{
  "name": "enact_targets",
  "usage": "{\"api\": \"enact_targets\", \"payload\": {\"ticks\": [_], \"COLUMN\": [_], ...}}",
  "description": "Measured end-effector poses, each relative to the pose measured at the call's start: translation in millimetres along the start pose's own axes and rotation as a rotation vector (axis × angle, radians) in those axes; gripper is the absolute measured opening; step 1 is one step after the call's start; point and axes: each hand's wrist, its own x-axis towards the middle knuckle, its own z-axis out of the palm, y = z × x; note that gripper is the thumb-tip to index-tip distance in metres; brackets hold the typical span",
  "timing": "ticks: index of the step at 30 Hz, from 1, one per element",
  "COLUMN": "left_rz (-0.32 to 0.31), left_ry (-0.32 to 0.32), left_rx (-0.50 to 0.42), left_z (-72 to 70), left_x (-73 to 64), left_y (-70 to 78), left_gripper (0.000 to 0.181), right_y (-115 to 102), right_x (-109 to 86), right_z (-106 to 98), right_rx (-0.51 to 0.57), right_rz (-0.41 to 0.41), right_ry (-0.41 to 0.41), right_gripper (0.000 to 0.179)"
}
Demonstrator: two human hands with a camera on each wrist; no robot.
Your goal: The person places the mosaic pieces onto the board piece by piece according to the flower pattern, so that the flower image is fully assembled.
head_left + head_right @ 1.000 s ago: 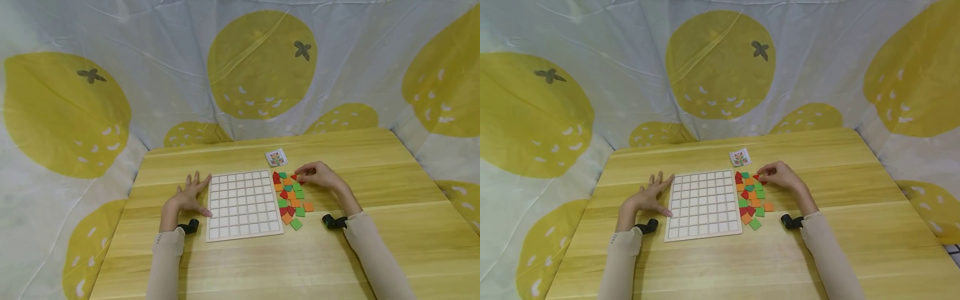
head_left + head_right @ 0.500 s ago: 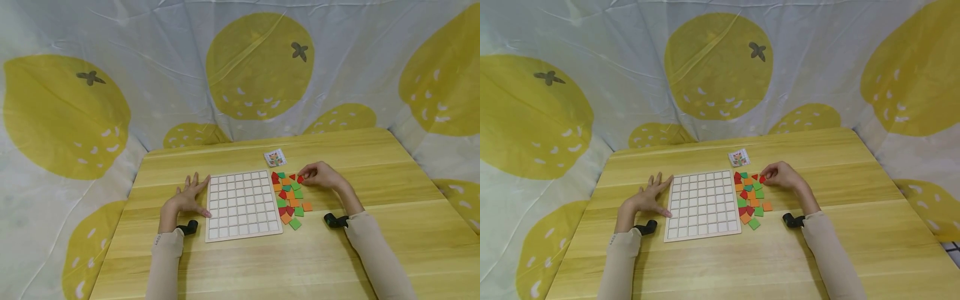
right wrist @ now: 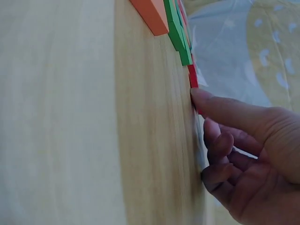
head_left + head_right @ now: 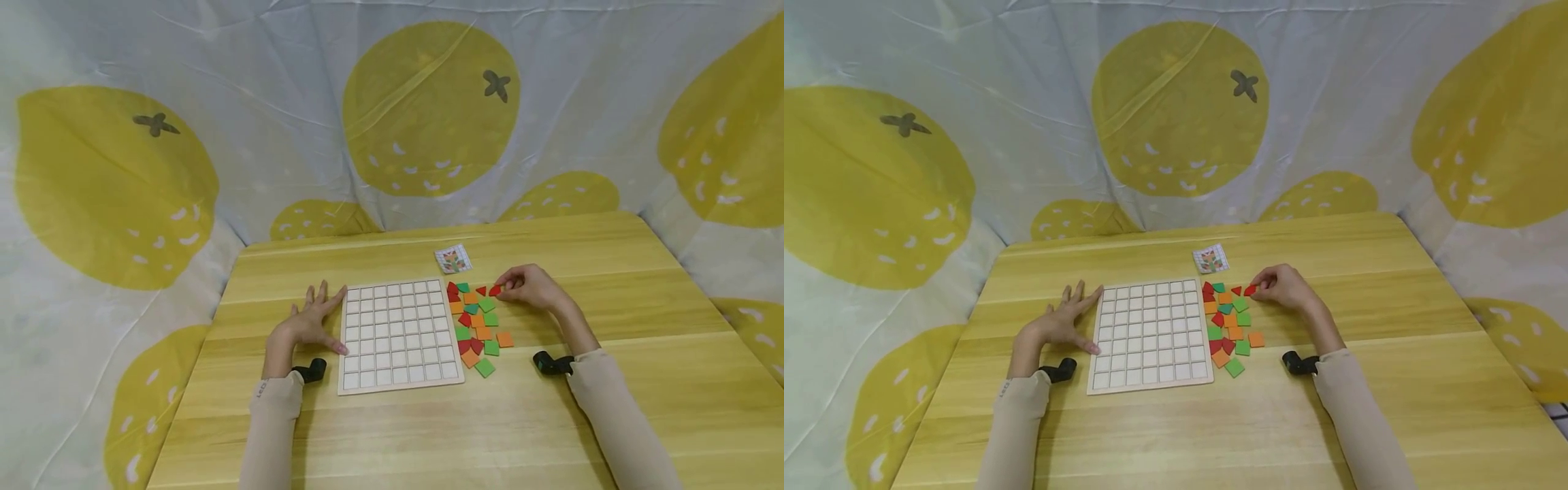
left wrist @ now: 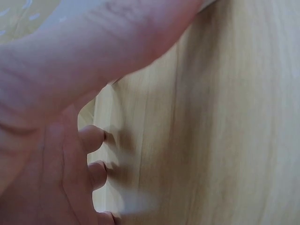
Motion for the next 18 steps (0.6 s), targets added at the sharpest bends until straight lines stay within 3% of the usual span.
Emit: {"api": "enact_targets", "payload": {"ticks": [4,10,18], "left_rz": [-0.003,-0.012,-0.027], "left_ry": [0.0,0.002,0.012], "left_rx": [-0.004,-0.001,0.009], "left_z": [0.5,0.8,1.5], "left_x": [1.3,1.5,4.0], "left_y": [0.9,0.5,2.8], "left_gripper": [0.138,0.137,0.137], "right_y": [-4,-23,-65], "right_x": [1.8,5.9,25.7], "right_z": [3,16,60], "right_rx": [-0.022,0.006,0.08], "right_rz": [0.022,-0.015,-0.042], "right_ry": [-0.008,0.011,-0.002], "right_gripper": [0.023,0.026,0.025]}}
